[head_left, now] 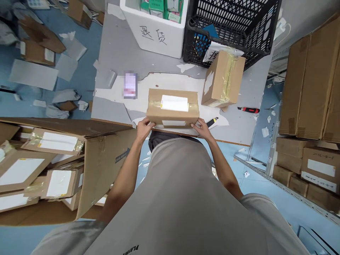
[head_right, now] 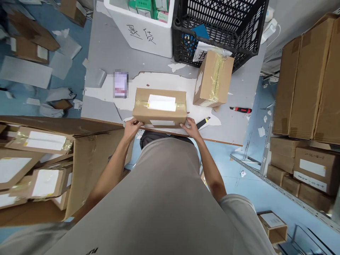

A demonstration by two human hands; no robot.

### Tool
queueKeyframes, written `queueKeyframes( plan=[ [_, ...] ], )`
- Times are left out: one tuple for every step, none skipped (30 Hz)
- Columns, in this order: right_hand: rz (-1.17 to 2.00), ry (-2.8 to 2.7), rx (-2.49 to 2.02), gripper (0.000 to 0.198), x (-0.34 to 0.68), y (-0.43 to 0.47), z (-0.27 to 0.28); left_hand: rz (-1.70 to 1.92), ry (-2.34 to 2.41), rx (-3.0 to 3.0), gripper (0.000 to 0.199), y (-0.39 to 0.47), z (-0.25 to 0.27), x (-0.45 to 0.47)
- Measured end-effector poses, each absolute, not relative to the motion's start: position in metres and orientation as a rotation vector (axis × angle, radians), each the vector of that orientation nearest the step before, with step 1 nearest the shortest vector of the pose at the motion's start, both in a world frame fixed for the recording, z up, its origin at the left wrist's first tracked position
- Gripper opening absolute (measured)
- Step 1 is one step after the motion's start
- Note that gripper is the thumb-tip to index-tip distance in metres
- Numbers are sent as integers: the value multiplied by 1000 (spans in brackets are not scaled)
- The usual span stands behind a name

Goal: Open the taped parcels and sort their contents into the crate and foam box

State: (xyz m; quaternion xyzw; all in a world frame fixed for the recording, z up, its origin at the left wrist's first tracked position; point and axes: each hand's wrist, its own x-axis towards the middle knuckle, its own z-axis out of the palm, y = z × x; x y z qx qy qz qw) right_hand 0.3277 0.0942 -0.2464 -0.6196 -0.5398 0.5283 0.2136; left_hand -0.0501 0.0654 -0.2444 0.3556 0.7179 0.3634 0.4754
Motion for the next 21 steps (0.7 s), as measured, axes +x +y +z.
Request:
queueKeyframes(
  plan=[
    [1442, -1510, -1686, 75, 328, 97, -240, 935, 1746, 888, 25, 67, -239, -53],
    [1417, -1515, -1656, 76, 329, 99, -232, 981, 1747, 905, 20, 68, -234, -55],
    [1394, -1512, -1636, 77, 329, 102, -226, 1020, 1756, 917, 17, 69, -229, -57],
    [1377, -1504, -1626, 77, 328, 104, -220, 1045, 1773, 920, 16, 69, -225, -58],
    [1369, -1494, -1625, 76, 328, 106, -215, 1050, 1796, 917, 16, 69, -222, -58],
    [1366, -1484, -1635, 76, 327, 108, -212, 1042, 1822, 912, 19, 69, -221, -57],
    [1368, -1478, -1652, 76, 326, 110, -211, 1026, 1843, 908, 22, 69, -221, -56],
    [1374, -1480, -1675, 77, 324, 111, -211, 1005, 1859, 906, 24, 69, -222, -54],
    [1382, -1489, -1699, 78, 323, 111, -213, 983, 1874, 899, 27, 69, -225, -51],
    [1389, -1495, -1718, 78, 321, 111, -216, 963, 1892, 883, 28, 70, -229, -49],
    [1398, -1494, -1731, 79, 320, 111, -220, 948, 1907, 859, 30, 70, -233, -47],
    [1405, -1488, -1740, 80, 318, 110, -224, 939, 1919, 832, 30, 71, -237, -46],
    [1409, -1476, -1746, 80, 317, 109, -227, 935, 1929, 809, 30, 72, -240, -45],
    [1410, -1459, -1748, 81, 315, 109, -231, 932, 1934, 797, 31, 72, -243, -45],
    [1408, -1440, -1746, 81, 314, 108, -233, 927, 1937, 799, 32, 73, -244, -45],
    [1409, -1419, -1744, 82, 313, 108, -235, 912, 1938, 815, 33, 73, -243, -46],
    [1410, -1394, -1742, 83, 313, 108, -236, 890, 1940, 838, 35, 73, -241, -46],
    [1410, -1361, -1738, 83, 313, 108, -236, 865, 1946, 859, 36, 73, -238, -46],
    [1410, -1325, -1733, 84, 314, 107, -237, 842, 1952, 877, 38, 73, -233, -45],
    [1410, -1290, -1731, 84, 316, 106, -237, 827, 1953, 896, 41, 72, -226, -43],
    [1412, -1256, -1730, 83, 319, 105, -236, 822, 1950, 924, 44, 72, -218, -39]
  ],
)
